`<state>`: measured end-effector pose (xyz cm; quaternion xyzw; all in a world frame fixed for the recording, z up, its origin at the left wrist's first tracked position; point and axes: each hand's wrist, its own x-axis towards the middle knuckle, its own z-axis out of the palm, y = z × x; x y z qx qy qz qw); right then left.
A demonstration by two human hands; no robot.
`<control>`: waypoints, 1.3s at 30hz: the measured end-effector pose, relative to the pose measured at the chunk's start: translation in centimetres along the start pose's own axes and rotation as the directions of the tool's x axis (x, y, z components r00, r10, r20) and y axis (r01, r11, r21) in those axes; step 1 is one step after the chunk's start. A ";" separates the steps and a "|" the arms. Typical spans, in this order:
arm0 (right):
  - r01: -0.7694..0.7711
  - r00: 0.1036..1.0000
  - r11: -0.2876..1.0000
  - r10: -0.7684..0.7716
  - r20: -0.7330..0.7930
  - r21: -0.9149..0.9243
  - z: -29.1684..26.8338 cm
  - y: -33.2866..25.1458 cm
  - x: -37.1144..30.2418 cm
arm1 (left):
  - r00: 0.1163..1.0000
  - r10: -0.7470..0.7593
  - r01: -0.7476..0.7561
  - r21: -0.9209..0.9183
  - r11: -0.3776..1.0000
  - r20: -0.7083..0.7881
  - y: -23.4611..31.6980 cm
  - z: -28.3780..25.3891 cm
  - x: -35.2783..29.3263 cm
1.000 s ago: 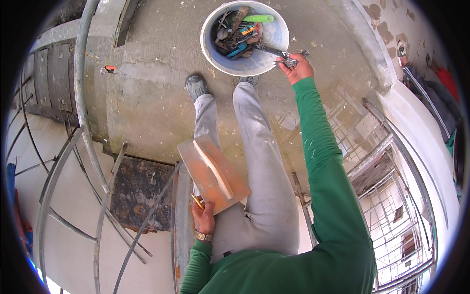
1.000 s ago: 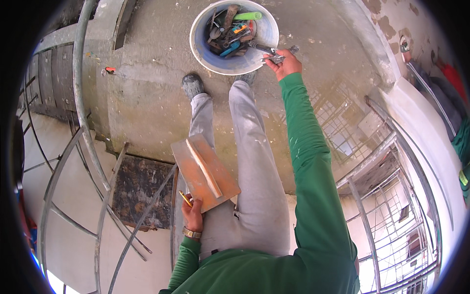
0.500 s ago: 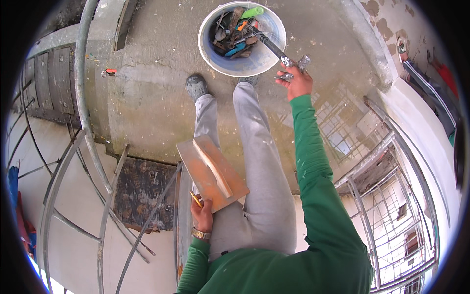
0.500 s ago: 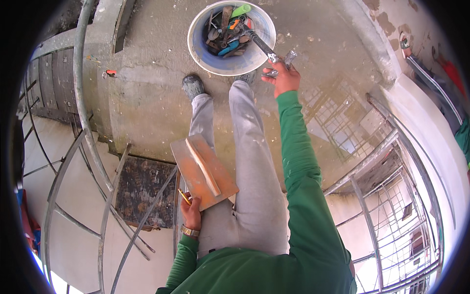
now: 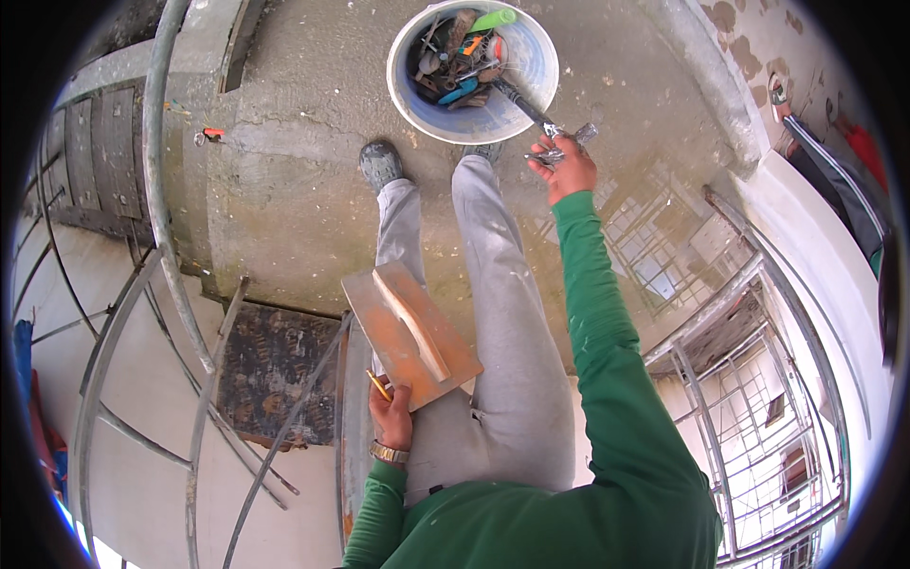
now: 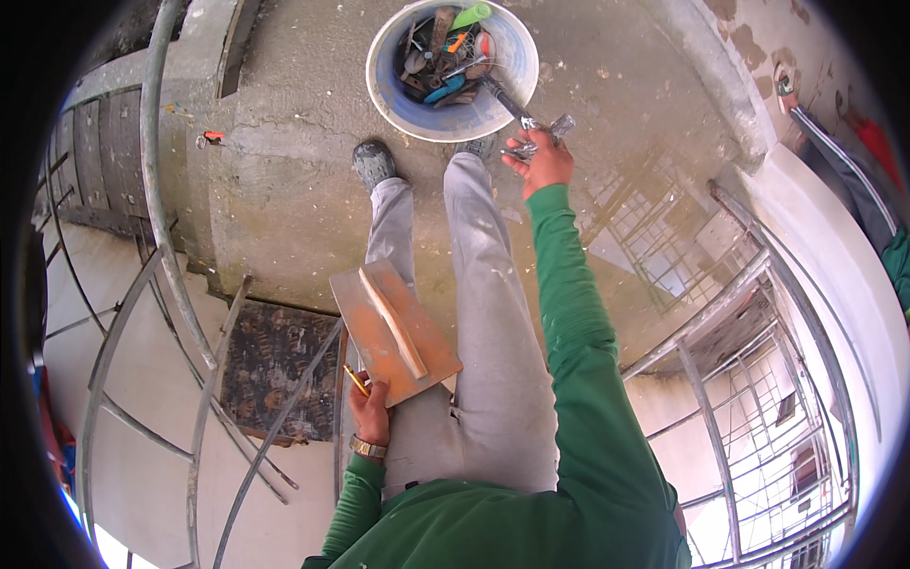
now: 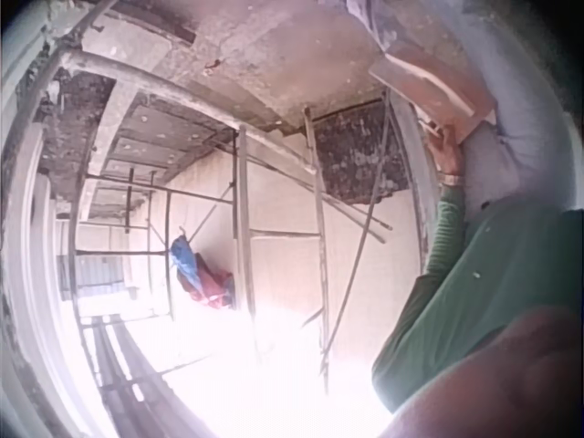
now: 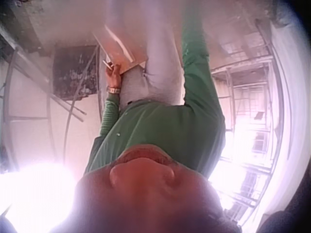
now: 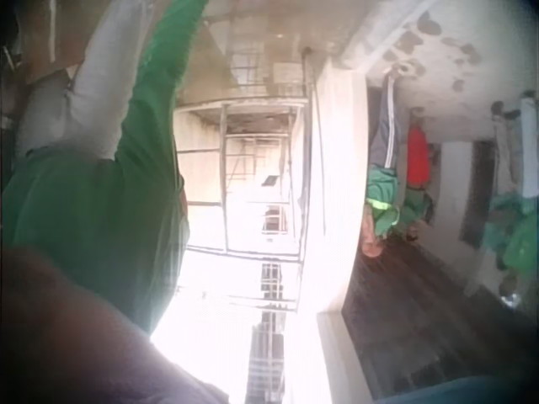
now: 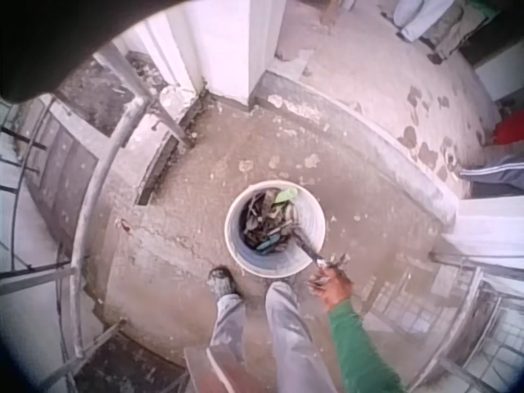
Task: The person picks up a long metal rod from a pile of materials and carries it into a building under construction. They then climb a metal scaffold and use a hammer to secure the rod to the scaffold structure.
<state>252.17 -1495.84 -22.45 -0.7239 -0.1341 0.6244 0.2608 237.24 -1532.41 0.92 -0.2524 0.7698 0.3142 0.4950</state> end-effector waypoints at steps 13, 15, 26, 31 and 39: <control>0.017 0.999 1.000 -0.017 0.049 -0.003 3.5 -2.2 0.6 | 0.987 -0.158 0.158 -0.027 0.987 -0.019 0.5 -0.1 -0.3; 0.038 0.995 0.999 -0.036 0.097 -0.016 3.8 -2.3 1.9 | 0.979 -0.204 0.203 -0.031 0.979 -0.018 1.0 0.2 -0.4; 0.065 0.991 0.853 0.004 0.131 -0.517 -3.4 3.8 -0.5 | 0.983 -0.168 0.175 -0.116 0.978 0.070 3.1 4.9 0.5; -0.096 0.793 0.693 0.486 0.366 -0.714 -4.6 4.0 -9.5 | 0.974 0.089 -0.092 0.003 0.996 0.209 5.2 7.0 -0.2; 0.138 0.851 0.773 0.227 0.473 -0.619 -0.2 2.2 -14.8 | 0.837 0.247 -0.448 0.353 0.821 0.489 9.6 9.4 1.4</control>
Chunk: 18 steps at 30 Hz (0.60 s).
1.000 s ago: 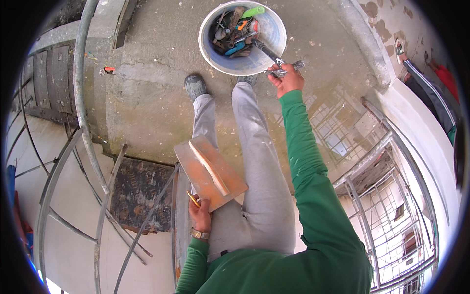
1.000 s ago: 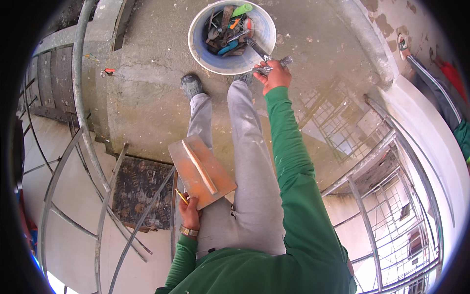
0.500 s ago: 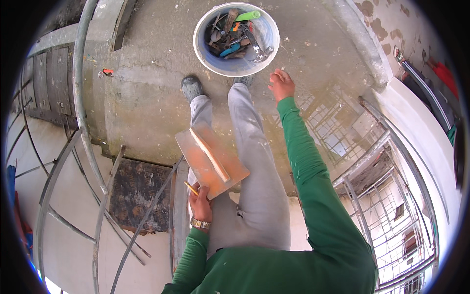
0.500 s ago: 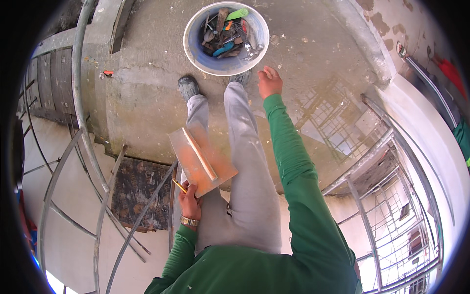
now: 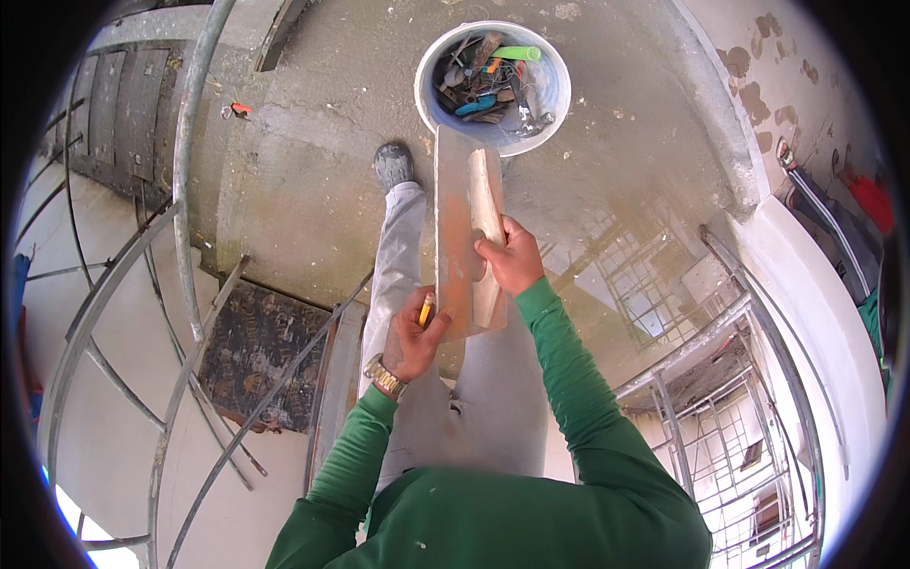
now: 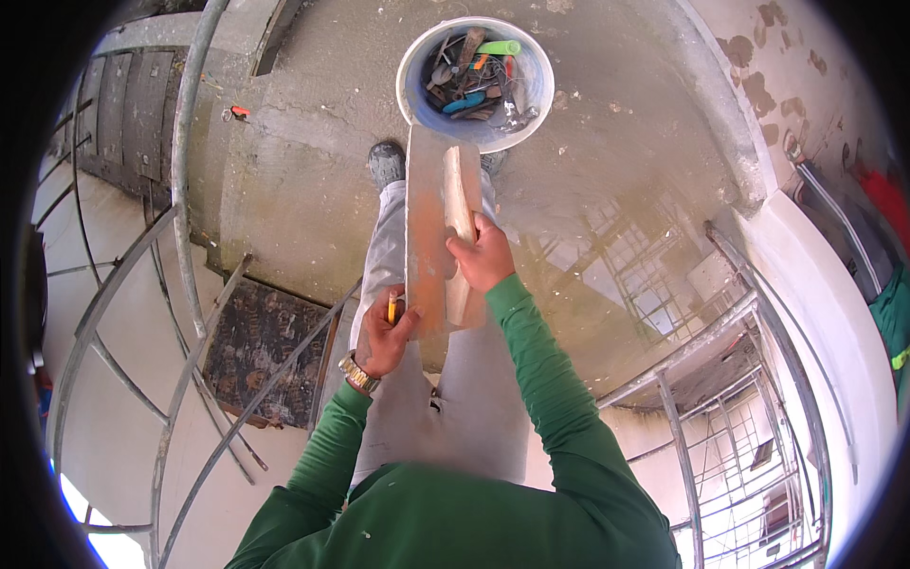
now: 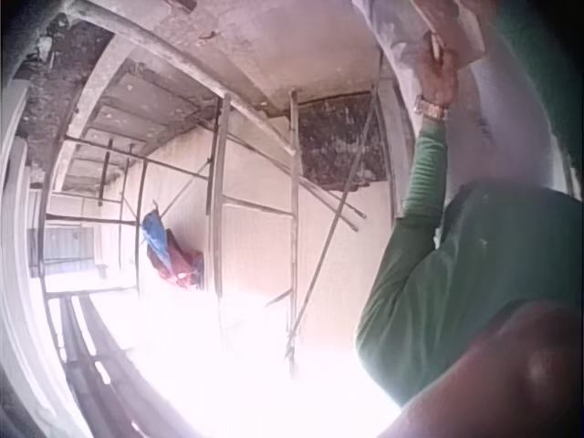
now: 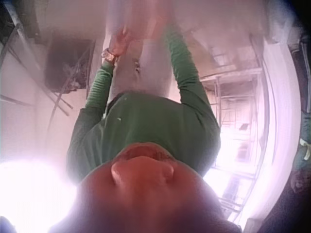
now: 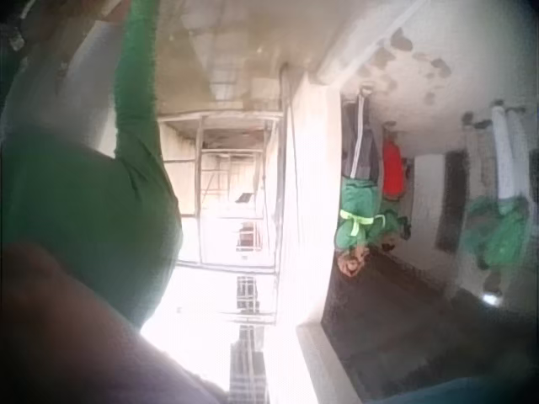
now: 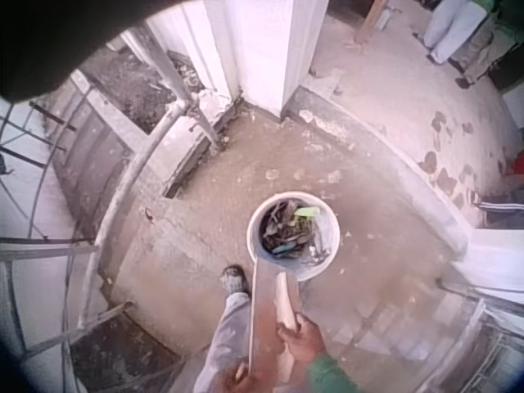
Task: The person picks up a long metal rod from a pile of materials and carries it into a building under construction. They then climb a metal scaffold and use a hammer to secure the rod to the scaffold structure.
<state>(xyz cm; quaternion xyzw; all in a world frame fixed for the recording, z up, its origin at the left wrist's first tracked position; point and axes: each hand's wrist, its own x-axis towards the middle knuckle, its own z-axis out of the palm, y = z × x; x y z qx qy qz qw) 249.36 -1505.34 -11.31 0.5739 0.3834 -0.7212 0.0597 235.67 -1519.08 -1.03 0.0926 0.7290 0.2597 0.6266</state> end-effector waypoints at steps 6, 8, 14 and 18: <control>0.148 0.952 0.891 -0.245 -0.181 -0.429 -0.7 -0.5 15.5 | 0.994 -0.021 -0.024 -0.396 0.918 -0.110 -6.3 0.8 2.4; 0.076 0.966 0.812 -0.204 -0.160 -0.578 -1.6 -2.4 19.8 | 0.999 0.007 -0.019 -0.312 0.950 -0.040 -7.7 -0.5 2.6; 0.263 0.895 0.713 -0.431 -0.111 -0.650 -2.5 -0.3 15.7 | 0.993 -0.009 0.073 -0.567 0.820 0.114 -8.4 -3.3 -3.6; 0.300 0.909 0.551 -0.413 0.058 -0.778 -3.4 2.7 2.2 | 0.978 0.129 0.019 -0.684 0.730 0.165 -6.6 -6.5 -6.7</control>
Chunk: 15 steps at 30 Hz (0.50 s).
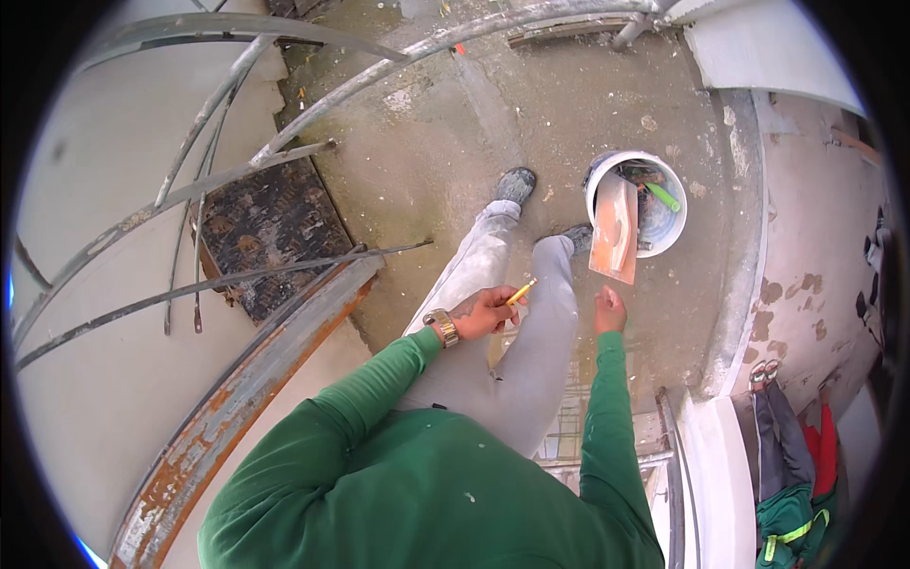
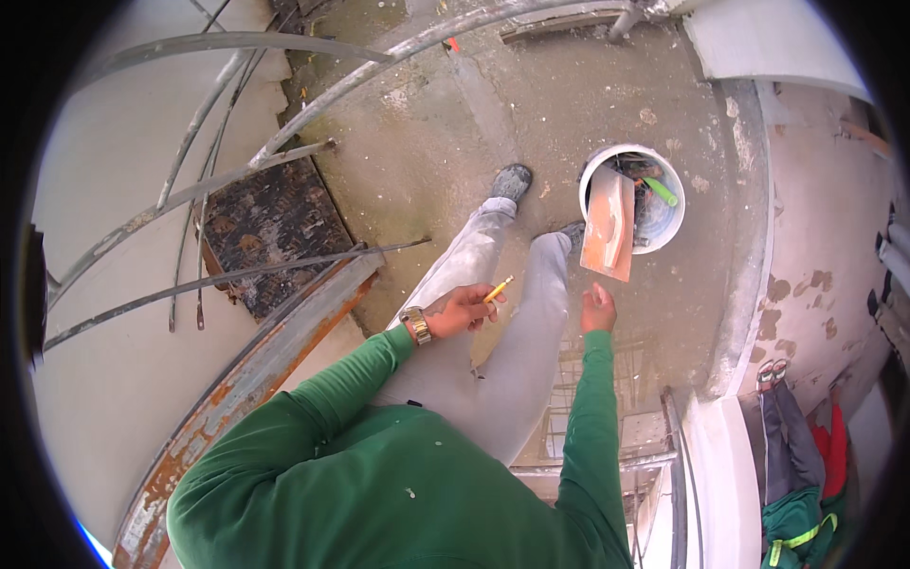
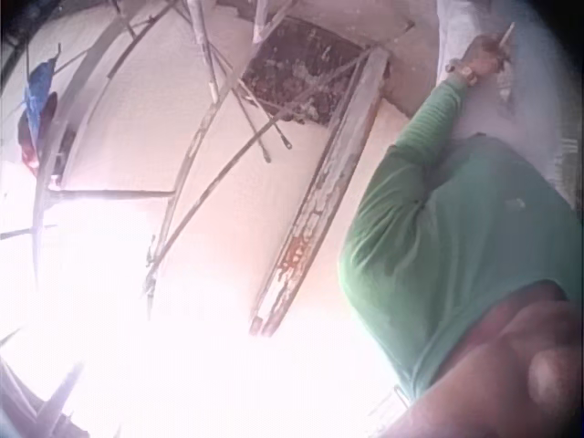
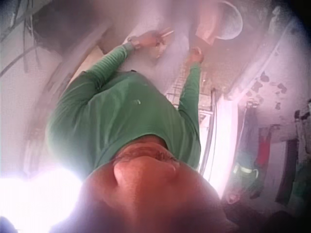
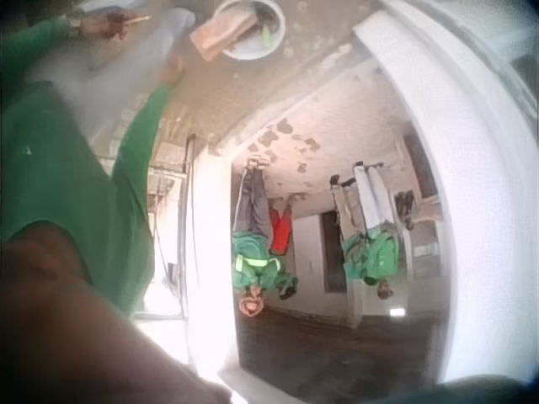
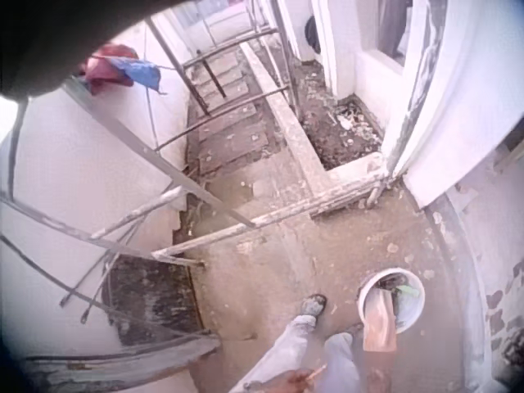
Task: The person picks up a long metal rod from a pile of materials and carries it into a building under construction. They then climb a metal scaffold and use a hammer to secure the rod to the scaffold structure.
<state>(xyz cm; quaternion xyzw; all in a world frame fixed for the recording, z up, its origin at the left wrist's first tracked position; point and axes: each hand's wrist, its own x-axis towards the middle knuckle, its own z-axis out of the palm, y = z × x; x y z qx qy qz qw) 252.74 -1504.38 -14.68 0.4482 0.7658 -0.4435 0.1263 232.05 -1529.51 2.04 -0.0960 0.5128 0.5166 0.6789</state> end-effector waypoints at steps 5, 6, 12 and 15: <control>-0.323 0.946 0.930 0.319 0.051 0.173 -3.6 9.6 -12.6 | 0.970 0.241 -0.240 0.164 0.957 0.014 2.4 -0.3 -3.5; -0.471 0.878 0.800 0.465 0.110 0.371 -4.7 6.1 -13.8 | 0.956 0.294 -0.289 0.257 0.922 0.020 2.5 -1.1 -3.7; -0.103 0.989 0.934 0.059 0.138 0.341 -7.7 -9.1 -12.9 | 0.859 0.510 -0.496 0.172 0.851 -0.040 3.0 -0.6 -10.1; 0.203 0.930 0.900 -0.300 0.210 0.387 -6.9 -20.0 -14.8 | 0.825 0.559 -0.537 0.194 0.821 -0.083 3.9 0.9 -17.2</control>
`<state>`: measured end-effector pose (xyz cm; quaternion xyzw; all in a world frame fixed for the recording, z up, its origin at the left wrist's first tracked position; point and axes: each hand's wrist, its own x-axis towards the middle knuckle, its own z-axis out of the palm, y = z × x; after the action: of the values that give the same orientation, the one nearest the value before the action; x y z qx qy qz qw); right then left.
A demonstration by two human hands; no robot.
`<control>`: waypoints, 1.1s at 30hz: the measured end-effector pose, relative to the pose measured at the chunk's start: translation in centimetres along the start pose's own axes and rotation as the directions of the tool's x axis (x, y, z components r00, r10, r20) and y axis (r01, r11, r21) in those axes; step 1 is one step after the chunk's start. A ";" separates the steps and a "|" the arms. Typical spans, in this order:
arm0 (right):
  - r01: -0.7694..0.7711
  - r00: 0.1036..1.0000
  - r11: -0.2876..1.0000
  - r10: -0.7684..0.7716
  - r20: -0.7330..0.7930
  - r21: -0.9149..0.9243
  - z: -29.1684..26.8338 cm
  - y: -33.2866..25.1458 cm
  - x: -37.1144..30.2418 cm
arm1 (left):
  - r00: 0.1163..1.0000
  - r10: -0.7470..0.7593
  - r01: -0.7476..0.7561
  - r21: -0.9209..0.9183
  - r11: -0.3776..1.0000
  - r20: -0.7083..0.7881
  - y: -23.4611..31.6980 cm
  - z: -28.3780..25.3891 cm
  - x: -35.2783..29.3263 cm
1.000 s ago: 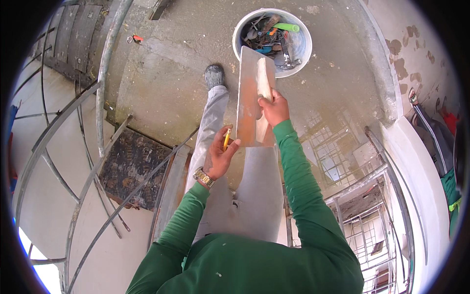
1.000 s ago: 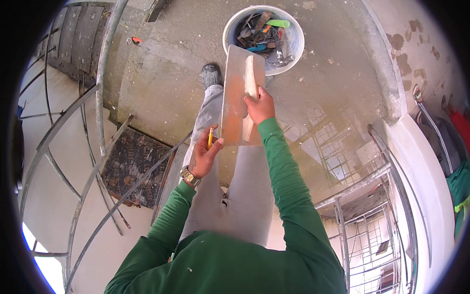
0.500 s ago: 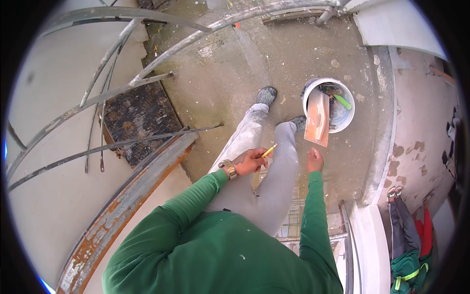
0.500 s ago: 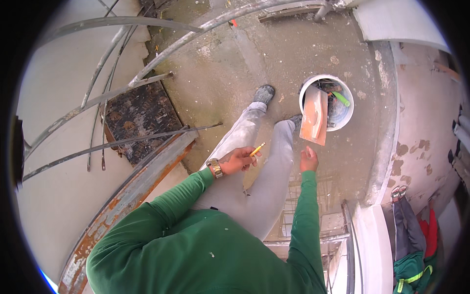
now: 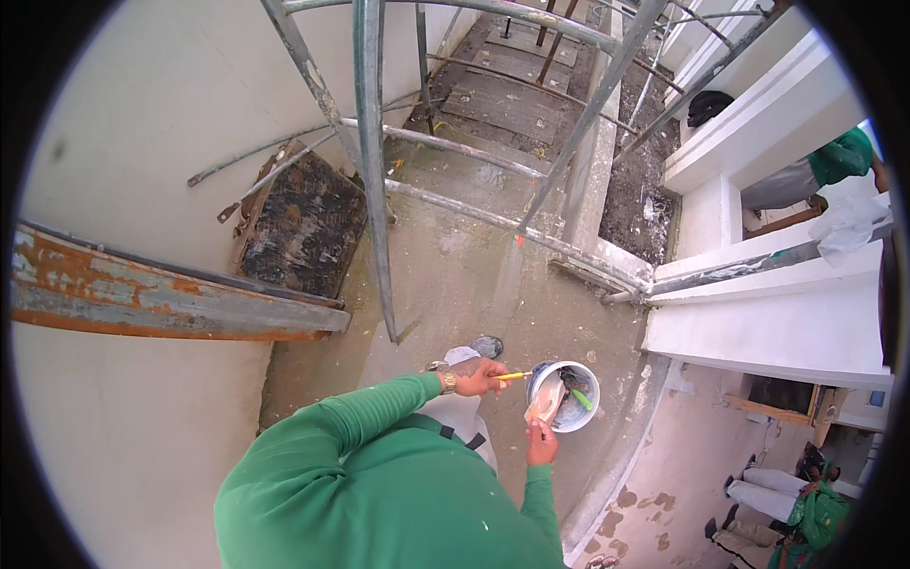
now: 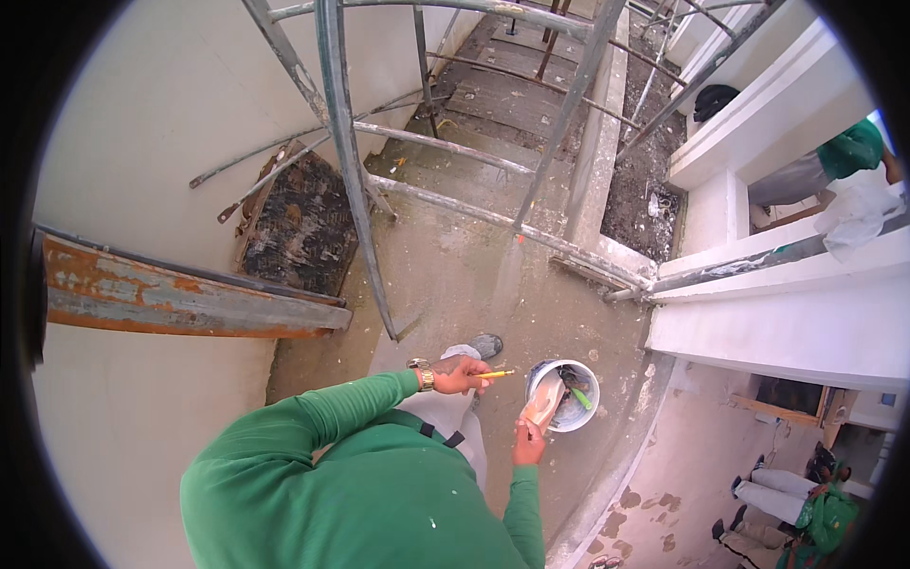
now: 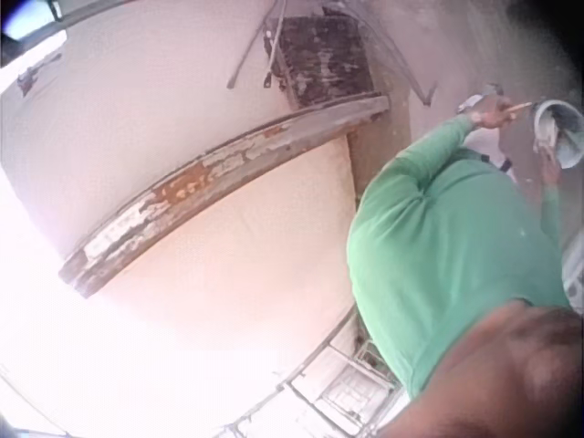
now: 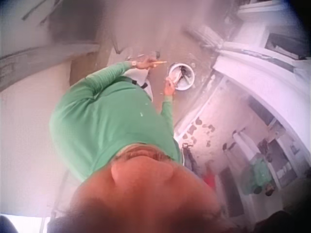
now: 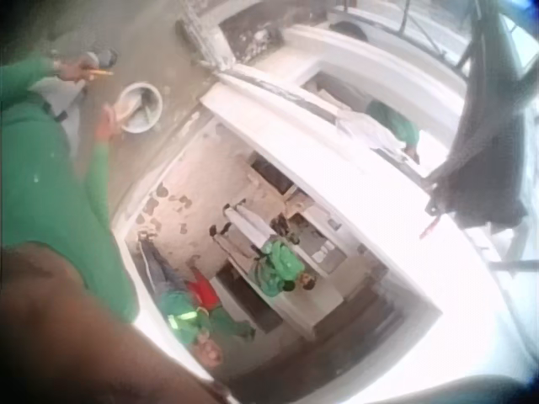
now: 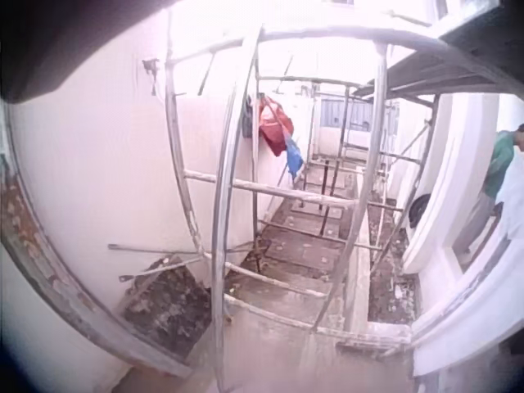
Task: The person picks up a long metal rod from a pile of materials and carries it into a building under construction. They then climb a metal scaffold and use a hammer to secure the rod to the scaffold structure.
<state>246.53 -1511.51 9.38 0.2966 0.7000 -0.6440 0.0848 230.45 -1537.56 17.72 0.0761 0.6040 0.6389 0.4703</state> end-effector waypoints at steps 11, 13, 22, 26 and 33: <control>0.110 0.918 0.902 -0.253 0.306 0.417 13.8 -17.6 -6.1 | 0.945 0.270 -0.164 0.449 0.878 -0.183 5.0 4.4 -12.7; 0.072 0.930 0.830 -0.255 0.263 0.552 14.8 -19.6 -6.3 | 0.917 0.357 -0.235 0.484 0.843 -0.177 5.4 3.1 -13.7; 0.213 0.896 0.914 -0.323 0.303 0.346 20.8 -34.7 2.9 | 0.504 0.518 -0.266 0.447 0.854 -0.691 15.4 -11.7 -17.7; 0.228 0.722 0.848 -0.476 0.502 0.478 28.4 -43.4 4.0 | 0.013 0.733 -0.147 0.723 0.675 -0.681 21.1 -18.5 -20.3; 0.560 0.602 0.756 -0.652 0.461 0.338 34.4 -59.4 1.8 | 0.205 0.680 -0.400 0.574 0.714 -0.704 26.4 -25.4 -17.6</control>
<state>204.86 -1543.42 53.67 -0.1531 0.6491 -0.7443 0.0352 209.70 -1562.97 41.67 0.0011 0.7662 0.6134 -0.1916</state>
